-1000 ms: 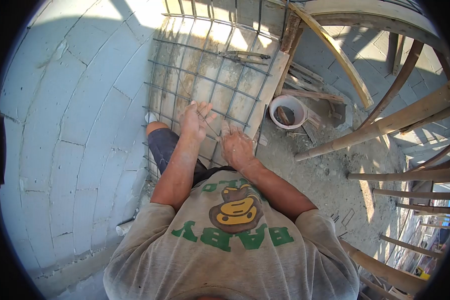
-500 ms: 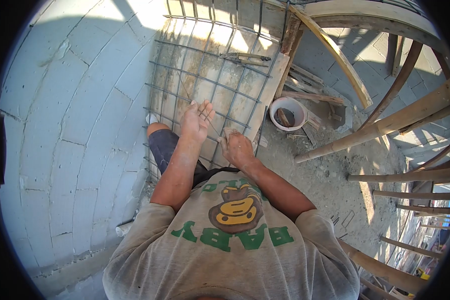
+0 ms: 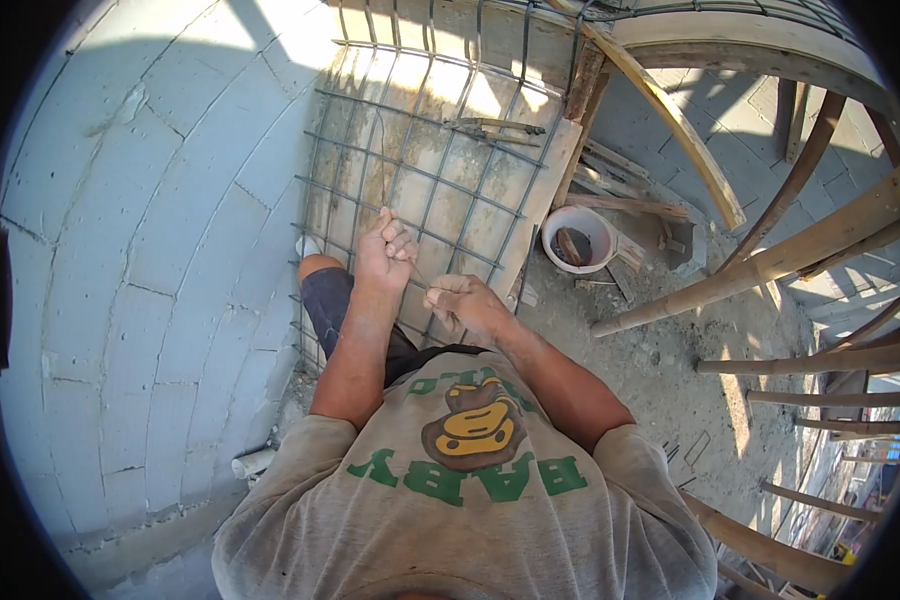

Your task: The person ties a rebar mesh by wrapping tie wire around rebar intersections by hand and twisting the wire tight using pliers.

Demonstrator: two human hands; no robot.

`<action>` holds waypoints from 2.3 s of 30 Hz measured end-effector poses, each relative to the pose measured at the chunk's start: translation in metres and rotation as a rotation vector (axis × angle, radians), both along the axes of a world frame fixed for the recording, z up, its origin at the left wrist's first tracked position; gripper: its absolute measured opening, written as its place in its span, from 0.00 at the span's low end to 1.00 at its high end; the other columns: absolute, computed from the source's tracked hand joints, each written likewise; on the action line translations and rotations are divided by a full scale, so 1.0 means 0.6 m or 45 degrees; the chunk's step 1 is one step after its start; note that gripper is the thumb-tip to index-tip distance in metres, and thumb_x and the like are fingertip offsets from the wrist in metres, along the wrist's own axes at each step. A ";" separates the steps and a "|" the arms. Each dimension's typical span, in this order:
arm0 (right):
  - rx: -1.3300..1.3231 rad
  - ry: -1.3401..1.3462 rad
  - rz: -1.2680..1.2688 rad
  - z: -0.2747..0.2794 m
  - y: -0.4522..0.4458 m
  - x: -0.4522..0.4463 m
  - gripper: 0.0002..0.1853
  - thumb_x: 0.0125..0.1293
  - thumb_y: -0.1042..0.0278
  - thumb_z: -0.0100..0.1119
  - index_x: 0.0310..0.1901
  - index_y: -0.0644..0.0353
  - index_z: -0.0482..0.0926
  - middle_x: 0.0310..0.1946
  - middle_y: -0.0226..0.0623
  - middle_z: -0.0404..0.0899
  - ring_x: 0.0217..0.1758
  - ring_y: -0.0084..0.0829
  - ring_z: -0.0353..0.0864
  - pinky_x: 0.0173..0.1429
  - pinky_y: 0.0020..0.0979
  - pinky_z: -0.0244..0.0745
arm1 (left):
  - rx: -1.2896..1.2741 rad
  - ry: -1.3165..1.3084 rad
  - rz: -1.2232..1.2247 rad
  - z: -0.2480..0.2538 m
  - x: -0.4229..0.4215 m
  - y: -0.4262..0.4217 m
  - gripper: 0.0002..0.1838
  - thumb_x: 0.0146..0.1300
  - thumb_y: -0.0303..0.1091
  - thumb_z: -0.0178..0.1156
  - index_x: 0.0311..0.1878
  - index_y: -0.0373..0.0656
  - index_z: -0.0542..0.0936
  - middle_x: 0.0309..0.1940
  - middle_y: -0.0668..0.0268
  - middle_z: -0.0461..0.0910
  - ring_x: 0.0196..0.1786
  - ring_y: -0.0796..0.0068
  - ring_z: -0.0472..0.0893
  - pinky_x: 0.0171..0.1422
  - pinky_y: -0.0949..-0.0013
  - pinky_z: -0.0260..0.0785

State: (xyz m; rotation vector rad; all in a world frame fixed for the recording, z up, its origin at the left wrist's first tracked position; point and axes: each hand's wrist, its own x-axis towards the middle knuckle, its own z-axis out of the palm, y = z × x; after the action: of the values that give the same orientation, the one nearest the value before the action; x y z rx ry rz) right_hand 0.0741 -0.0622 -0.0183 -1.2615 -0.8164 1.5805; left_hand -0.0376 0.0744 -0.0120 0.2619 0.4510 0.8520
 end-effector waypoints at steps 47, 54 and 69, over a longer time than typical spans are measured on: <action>0.112 0.009 0.187 0.120 0.010 -0.005 0.11 0.65 0.63 0.56 0.37 0.64 0.79 0.14 0.32 0.70 0.15 0.23 0.70 0.18 0.25 0.62 | 0.135 -0.508 -0.164 0.087 -0.052 -0.005 0.15 0.74 0.39 0.41 0.31 0.47 0.70 0.14 0.77 0.64 0.14 0.83 0.63 0.22 0.76 0.59; 0.377 -0.626 -0.084 0.157 0.020 -0.041 0.10 0.66 0.64 0.53 0.38 0.64 0.76 0.18 0.37 0.75 0.17 0.28 0.75 0.22 0.28 0.68 | 0.104 -0.191 0.157 0.087 -0.054 0.023 0.12 0.72 0.42 0.46 0.33 0.49 0.71 0.18 0.76 0.69 0.19 0.83 0.68 0.27 0.75 0.66; -0.098 -0.436 -0.148 0.069 0.065 0.007 0.12 0.67 0.62 0.52 0.32 0.62 0.77 0.14 0.30 0.72 0.16 0.20 0.70 0.19 0.23 0.59 | 0.221 0.368 0.302 0.095 -0.023 -0.003 0.18 0.70 0.50 0.48 0.49 0.45 0.72 0.24 0.73 0.75 0.30 0.76 0.77 0.38 0.67 0.73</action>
State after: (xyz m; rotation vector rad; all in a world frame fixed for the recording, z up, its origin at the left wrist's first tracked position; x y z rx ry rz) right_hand 0.0780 -0.0234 0.0234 -1.6340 -0.8807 1.3325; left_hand -0.0515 0.0725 0.0453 0.5029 0.6885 1.0932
